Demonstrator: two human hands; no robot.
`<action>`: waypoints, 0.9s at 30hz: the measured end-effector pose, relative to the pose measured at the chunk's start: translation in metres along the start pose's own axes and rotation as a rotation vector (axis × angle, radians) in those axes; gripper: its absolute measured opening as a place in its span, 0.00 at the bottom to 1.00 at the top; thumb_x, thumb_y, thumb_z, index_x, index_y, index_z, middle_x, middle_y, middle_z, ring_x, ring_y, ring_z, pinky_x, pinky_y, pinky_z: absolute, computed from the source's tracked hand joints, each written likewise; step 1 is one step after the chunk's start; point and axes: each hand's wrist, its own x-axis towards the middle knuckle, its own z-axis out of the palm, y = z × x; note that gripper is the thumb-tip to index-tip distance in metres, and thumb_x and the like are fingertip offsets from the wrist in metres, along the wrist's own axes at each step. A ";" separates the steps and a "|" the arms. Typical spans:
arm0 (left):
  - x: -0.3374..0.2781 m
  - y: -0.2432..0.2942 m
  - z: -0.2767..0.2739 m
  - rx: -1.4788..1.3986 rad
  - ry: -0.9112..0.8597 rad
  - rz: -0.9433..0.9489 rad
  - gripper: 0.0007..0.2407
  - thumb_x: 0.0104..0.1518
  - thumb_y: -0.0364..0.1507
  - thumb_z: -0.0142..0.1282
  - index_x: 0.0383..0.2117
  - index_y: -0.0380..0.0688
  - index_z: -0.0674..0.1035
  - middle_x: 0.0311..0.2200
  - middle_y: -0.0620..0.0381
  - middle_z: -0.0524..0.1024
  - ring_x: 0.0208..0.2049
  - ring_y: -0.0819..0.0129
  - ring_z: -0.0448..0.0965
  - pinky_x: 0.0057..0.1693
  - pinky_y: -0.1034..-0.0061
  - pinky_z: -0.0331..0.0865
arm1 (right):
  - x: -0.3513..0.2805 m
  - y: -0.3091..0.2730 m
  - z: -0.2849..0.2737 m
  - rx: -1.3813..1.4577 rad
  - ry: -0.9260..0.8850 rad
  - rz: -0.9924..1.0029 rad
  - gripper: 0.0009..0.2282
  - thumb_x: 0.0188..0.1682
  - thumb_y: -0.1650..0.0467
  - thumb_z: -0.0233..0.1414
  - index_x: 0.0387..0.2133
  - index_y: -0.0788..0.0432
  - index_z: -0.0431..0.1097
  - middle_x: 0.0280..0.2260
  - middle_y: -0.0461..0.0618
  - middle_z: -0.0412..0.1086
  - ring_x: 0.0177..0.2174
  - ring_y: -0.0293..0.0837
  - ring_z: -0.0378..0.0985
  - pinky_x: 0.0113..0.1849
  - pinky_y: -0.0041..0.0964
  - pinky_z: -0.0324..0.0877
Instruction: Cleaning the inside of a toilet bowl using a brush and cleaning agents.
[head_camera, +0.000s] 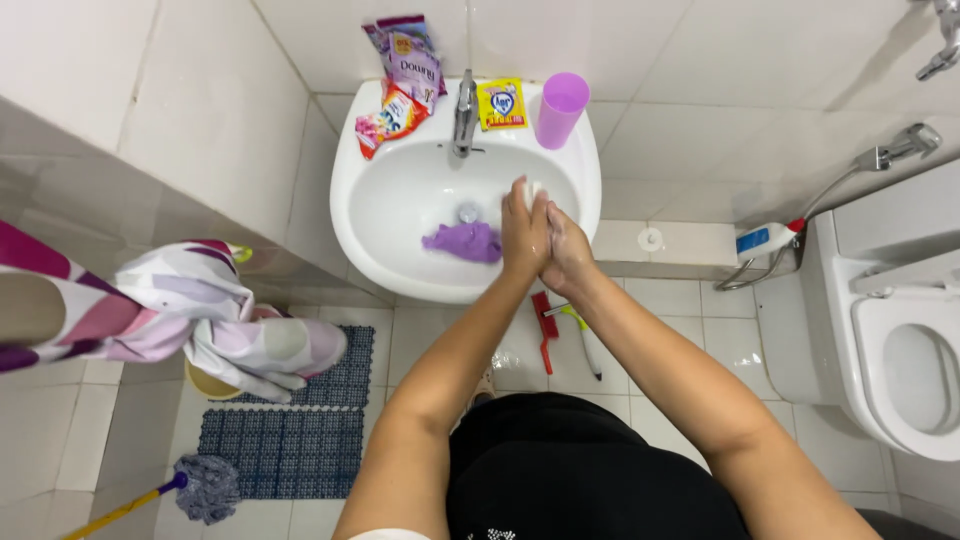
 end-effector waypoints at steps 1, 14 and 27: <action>0.003 0.001 -0.003 0.000 0.000 0.004 0.22 0.66 0.36 0.50 0.63 0.38 0.67 0.63 0.43 0.66 0.66 0.48 0.66 0.71 0.57 0.59 | 0.007 -0.010 -0.006 0.000 -0.002 -0.004 0.25 0.61 0.57 0.42 0.67 0.56 0.60 0.64 0.55 0.65 0.59 0.49 0.72 0.60 0.47 0.68; -0.012 -0.028 -0.023 0.278 -0.093 0.108 0.16 0.68 0.36 0.47 0.60 0.50 0.70 0.60 0.32 0.66 0.63 0.33 0.62 0.62 0.44 0.60 | 0.028 -0.019 0.028 0.153 0.167 0.260 0.28 0.54 0.54 0.33 0.56 0.62 0.61 0.50 0.60 0.70 0.50 0.57 0.72 0.50 0.56 0.69; 0.049 -0.104 0.011 -0.298 -0.077 -0.477 0.15 0.72 0.37 0.41 0.41 0.38 0.76 0.41 0.43 0.81 0.40 0.58 0.80 0.49 0.69 0.72 | 0.030 -0.006 0.002 -0.834 0.274 -0.008 0.15 0.55 0.65 0.55 0.50 0.60 0.69 0.35 0.49 0.72 0.32 0.41 0.68 0.35 0.37 0.66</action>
